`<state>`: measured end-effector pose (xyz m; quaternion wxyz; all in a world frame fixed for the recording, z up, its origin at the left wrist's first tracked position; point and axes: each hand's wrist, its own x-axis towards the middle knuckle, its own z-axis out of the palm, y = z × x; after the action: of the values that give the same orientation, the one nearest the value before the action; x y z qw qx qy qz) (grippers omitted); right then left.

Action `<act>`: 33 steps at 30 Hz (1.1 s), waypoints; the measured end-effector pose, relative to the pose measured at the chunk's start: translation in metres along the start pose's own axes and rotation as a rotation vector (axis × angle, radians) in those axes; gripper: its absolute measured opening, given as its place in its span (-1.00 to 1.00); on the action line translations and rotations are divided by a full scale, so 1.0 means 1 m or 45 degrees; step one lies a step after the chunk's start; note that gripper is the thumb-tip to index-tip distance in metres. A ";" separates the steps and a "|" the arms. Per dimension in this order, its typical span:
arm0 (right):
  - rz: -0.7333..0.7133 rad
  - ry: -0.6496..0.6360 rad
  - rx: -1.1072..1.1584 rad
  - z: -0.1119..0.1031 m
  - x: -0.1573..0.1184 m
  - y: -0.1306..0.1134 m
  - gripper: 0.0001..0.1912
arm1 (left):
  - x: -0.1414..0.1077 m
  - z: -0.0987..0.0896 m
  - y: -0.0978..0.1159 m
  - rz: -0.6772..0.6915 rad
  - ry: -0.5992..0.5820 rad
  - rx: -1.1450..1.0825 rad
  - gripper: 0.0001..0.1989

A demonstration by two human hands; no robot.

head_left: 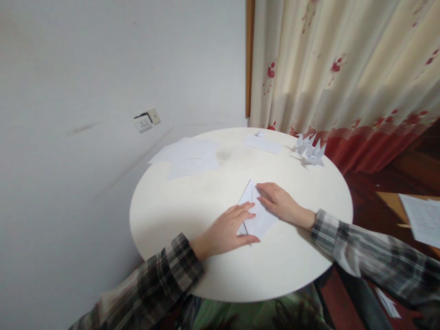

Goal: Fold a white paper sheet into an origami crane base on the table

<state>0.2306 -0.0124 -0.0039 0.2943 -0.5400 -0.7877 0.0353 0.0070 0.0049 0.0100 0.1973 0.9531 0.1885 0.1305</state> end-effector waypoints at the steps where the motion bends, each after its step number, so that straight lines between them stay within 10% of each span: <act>1: 0.023 -0.009 0.045 0.000 0.000 0.001 -0.64 | 0.000 0.000 0.000 -0.019 0.030 -0.029 -0.50; 10: 0.402 0.073 0.811 0.005 0.004 0.000 -0.59 | 0.003 0.002 -0.013 -0.144 -0.016 0.239 -0.35; 20: 0.367 0.122 0.605 0.002 0.008 0.000 -0.78 | 0.010 -0.008 -0.015 -0.066 0.072 0.350 -0.50; 33: 0.025 -0.186 0.417 -0.001 0.011 0.012 -0.49 | 0.009 -0.006 -0.016 -0.038 0.052 0.381 -0.50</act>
<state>0.2387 0.0018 -0.0025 0.3200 -0.4887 -0.7853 0.2050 0.0083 0.0238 0.0101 0.0512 0.9662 0.2238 0.1172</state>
